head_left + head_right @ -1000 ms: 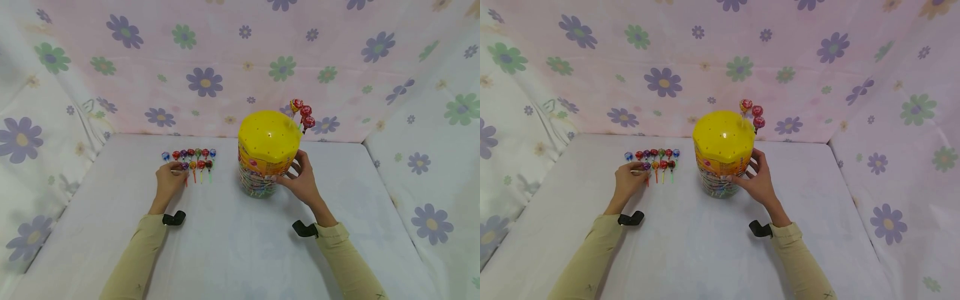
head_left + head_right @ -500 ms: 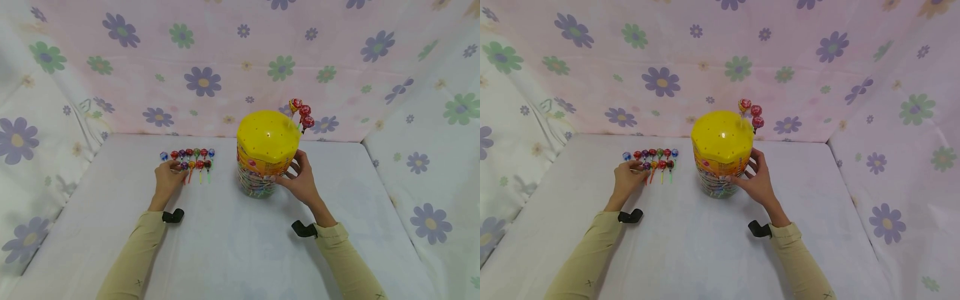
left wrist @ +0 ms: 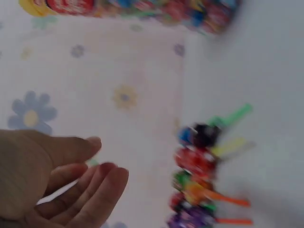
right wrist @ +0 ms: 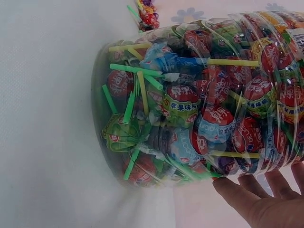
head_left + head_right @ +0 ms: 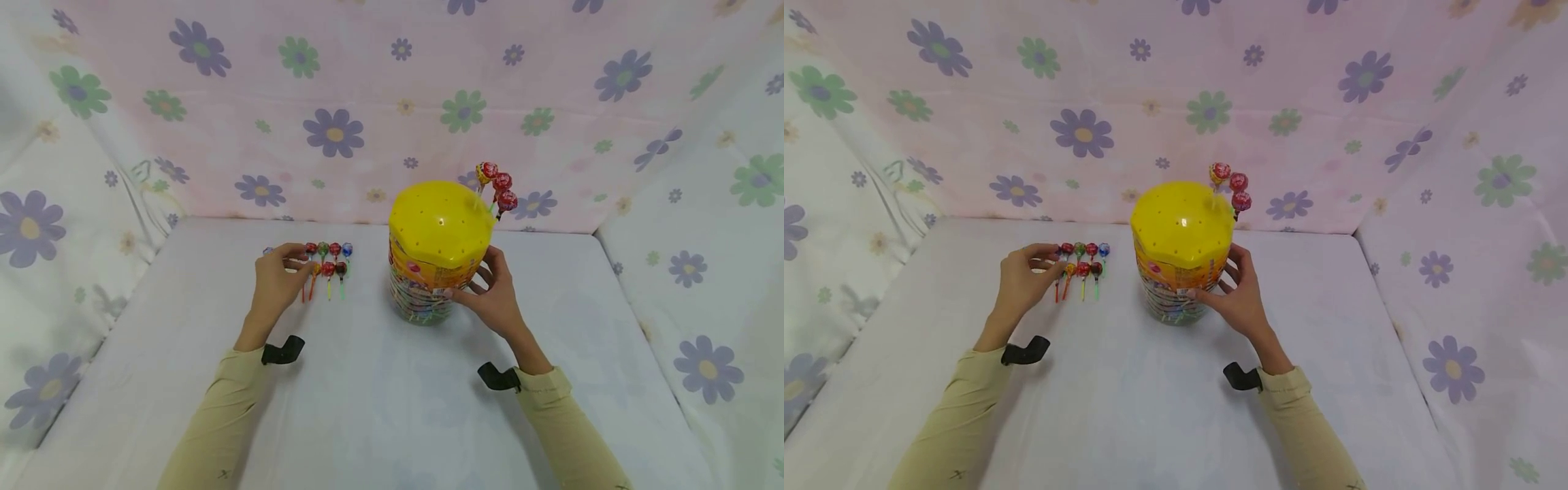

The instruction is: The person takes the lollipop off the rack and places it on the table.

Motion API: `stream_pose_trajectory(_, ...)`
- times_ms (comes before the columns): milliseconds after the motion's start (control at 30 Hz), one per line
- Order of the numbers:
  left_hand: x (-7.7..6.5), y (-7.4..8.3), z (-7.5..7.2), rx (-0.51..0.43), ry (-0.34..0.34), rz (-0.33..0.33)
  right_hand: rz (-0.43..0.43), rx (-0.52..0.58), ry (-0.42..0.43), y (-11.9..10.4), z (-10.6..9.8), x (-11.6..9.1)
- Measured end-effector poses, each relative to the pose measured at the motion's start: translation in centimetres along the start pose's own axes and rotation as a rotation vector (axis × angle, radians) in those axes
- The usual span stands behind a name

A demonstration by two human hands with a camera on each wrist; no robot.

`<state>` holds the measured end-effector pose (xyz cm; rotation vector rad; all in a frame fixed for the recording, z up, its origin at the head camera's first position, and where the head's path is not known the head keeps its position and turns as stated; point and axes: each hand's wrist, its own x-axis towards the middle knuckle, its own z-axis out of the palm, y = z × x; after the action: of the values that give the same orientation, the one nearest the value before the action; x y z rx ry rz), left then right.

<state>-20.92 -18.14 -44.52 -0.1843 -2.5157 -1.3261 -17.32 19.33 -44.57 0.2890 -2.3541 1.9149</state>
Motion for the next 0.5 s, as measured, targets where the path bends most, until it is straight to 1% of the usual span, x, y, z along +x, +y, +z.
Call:
stream_pose_trajectory(33, 0.1, 0.7, -0.1, -0.033, -0.008, 0.028, 0.001, -0.001, 0.002, 0.0, 0.0, 0.0)
stream_pose_trajectory(100, 0.3, 2.1, -0.2, -0.096, -0.023, 0.057, 0.003, -0.006, 0.008, 0.0, 0.0, 0.0)
stream_pose_trajectory(167, 0.5, 3.6, -0.2, -0.158, -0.037, 0.064, 0.007, -0.012, 0.014, 0.1, 0.0, 0.0)
stream_pose_trajectory(233, 0.6, 5.0, -0.2, -0.195, -0.043, 0.073, 0.005, -0.015, 0.017, 0.1, 0.0, 0.0)
stream_pose_trajectory(267, 0.6, 5.7, -0.1, -0.216, -0.044, 0.074, 0.003, -0.016, 0.016, 0.2, 0.1, 0.0)
stream_pose_trajectory(367, 0.9, 7.9, 0.4, -0.295, -0.042, 0.110, -0.007, -0.008, 0.010, 0.2, 0.1, 0.0)
stream_pose_trajectory(500, 1.7, 10.7, 1.3, -0.432, -0.015, 0.195, -0.013, 0.000, 0.006, 0.2, 0.1, 0.1)
